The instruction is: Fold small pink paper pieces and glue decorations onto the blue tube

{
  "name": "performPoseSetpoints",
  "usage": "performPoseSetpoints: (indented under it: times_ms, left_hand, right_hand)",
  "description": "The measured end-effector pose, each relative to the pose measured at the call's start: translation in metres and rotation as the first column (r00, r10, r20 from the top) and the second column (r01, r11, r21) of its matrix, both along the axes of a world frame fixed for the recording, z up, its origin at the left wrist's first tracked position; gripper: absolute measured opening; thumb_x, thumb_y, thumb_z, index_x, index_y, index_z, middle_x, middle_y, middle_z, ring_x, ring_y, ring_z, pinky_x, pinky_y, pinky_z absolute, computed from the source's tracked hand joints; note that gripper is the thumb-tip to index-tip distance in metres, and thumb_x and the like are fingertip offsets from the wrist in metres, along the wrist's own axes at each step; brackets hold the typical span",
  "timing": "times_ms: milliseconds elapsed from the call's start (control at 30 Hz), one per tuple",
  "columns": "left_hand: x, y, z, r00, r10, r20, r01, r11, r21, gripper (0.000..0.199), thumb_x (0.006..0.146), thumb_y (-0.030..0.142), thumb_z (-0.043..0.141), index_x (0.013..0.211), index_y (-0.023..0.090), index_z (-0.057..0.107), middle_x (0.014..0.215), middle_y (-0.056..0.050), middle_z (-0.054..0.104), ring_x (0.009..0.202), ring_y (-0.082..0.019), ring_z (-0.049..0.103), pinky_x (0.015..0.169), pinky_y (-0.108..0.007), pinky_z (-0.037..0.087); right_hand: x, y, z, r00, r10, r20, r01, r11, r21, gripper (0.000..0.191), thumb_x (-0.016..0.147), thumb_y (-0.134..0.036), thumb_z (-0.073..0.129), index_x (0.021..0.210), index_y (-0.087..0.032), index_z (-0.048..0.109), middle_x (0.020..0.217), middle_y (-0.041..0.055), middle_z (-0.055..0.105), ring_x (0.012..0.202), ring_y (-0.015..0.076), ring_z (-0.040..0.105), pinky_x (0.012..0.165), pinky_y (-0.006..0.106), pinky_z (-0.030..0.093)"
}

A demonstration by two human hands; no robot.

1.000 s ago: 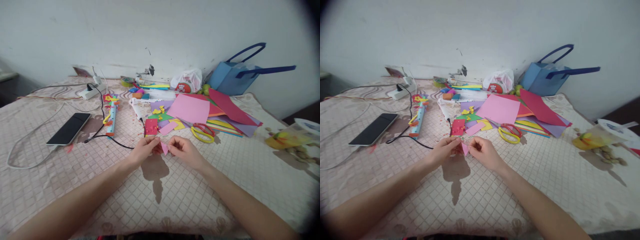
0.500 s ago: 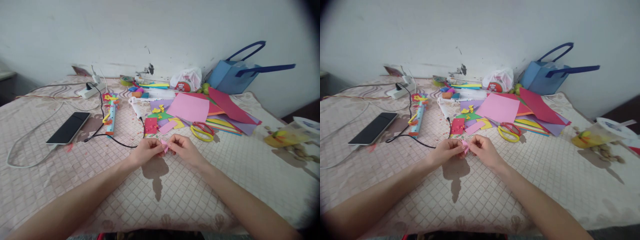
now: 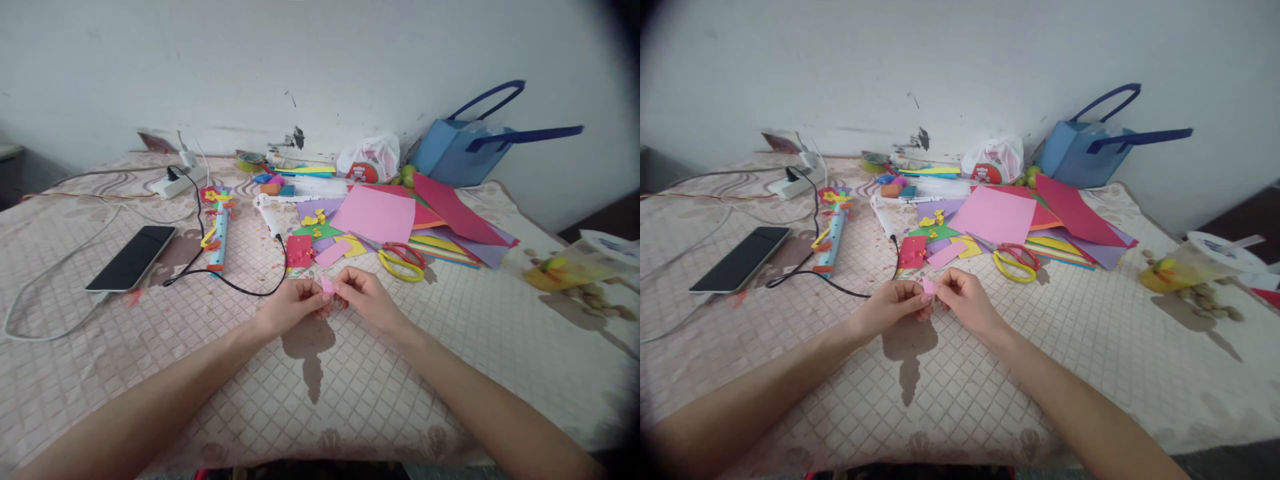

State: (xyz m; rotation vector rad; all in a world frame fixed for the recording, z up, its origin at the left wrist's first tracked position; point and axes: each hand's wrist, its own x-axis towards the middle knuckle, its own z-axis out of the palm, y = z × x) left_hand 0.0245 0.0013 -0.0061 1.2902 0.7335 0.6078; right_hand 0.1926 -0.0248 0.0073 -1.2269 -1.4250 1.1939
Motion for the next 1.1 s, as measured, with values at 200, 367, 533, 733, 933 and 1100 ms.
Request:
performPoseSetpoints:
  times_ms: [200, 367, 533, 733, 933, 1100]
  left_hand:
    - [-0.001, -0.001, -0.001, 0.999, -0.015, -0.032, 0.016, 1.000, 0.015, 0.025, 0.072, 0.036, 0.067, 0.067, 0.012, 0.062, 0.065, -0.002, 0.063, 0.057, -0.008, 0.055, 0.056, -0.019, 0.043]
    - [0.000, -0.004, 0.001, 0.999, 0.014, -0.053, -0.015, 1.000, -0.021, 0.023, 0.068, 0.033, 0.071, 0.065, 0.013, 0.060, 0.060, 0.000, 0.061, 0.055, -0.008, 0.054, 0.054, -0.019, 0.041]
    - [-0.002, -0.001, 0.000, 0.998, -0.025, -0.051, 0.024, 1.000, -0.020, 0.024, 0.065, 0.031, 0.073, 0.064, 0.013, 0.058, 0.059, 0.000, 0.060, 0.053, -0.008, 0.052, 0.052, -0.019, 0.039]
    - [-0.008, 0.008, 0.006, 0.996, -0.043, -0.080, 0.041, 0.999, -0.034, 0.026, 0.062, 0.032, 0.075, 0.070, 0.012, 0.061, 0.064, -0.001, 0.062, 0.057, -0.009, 0.055, 0.054, -0.020, 0.041]
    - [-0.007, 0.008, 0.009, 0.999, -0.009, -0.051, 0.009, 1.000, -0.013, 0.027, 0.071, 0.035, 0.068, 0.068, 0.010, 0.060, 0.061, -0.002, 0.062, 0.056, -0.008, 0.054, 0.057, -0.019, 0.041]
    - [-0.006, 0.007, 0.010, 1.000, -0.008, -0.024, 0.007, 1.000, -0.012, 0.026, 0.072, 0.034, 0.067, 0.068, 0.011, 0.058, 0.063, -0.001, 0.060, 0.057, -0.007, 0.053, 0.057, -0.019, 0.040]
  right_hand:
    - [-0.001, 0.000, -0.001, 1.000, -0.013, -0.026, 0.012, 1.000, -0.020, 0.017, 0.075, -0.026, 0.056, 0.062, -0.018, 0.048, 0.058, -0.0046, 0.047, 0.050, 0.0081, 0.044, 0.049, 0.023, 0.037]
    - [-0.001, 0.000, -0.002, 0.998, -0.016, -0.060, 0.014, 1.000, -0.026, 0.017, 0.077, -0.025, 0.056, 0.063, -0.018, 0.049, 0.057, -0.0045, 0.047, 0.051, 0.0084, 0.044, 0.050, 0.022, 0.037]
    - [-0.001, 0.000, -0.001, 0.998, -0.012, -0.062, 0.011, 0.999, -0.031, 0.017, 0.077, -0.025, 0.057, 0.064, -0.018, 0.049, 0.058, -0.0044, 0.048, 0.051, 0.0084, 0.044, 0.050, 0.023, 0.037]
    - [-0.002, -0.001, -0.001, 0.998, -0.002, -0.066, 0.000, 0.999, -0.040, 0.016, 0.076, -0.024, 0.057, 0.063, -0.018, 0.049, 0.057, -0.0045, 0.048, 0.050, 0.0079, 0.044, 0.049, 0.023, 0.036]
    - [-0.003, -0.001, -0.001, 0.999, 0.028, -0.037, -0.029, 0.999, -0.024, 0.017, 0.077, -0.026, 0.057, 0.064, -0.017, 0.050, 0.055, -0.0053, 0.047, 0.048, 0.0075, 0.044, 0.049, 0.022, 0.035]
    - [-0.002, -0.001, -0.004, 0.998, 0.042, -0.044, -0.042, 0.999, -0.001, 0.017, 0.079, -0.026, 0.057, 0.065, -0.017, 0.050, 0.058, -0.0050, 0.048, 0.050, 0.0073, 0.044, 0.049, 0.022, 0.035]
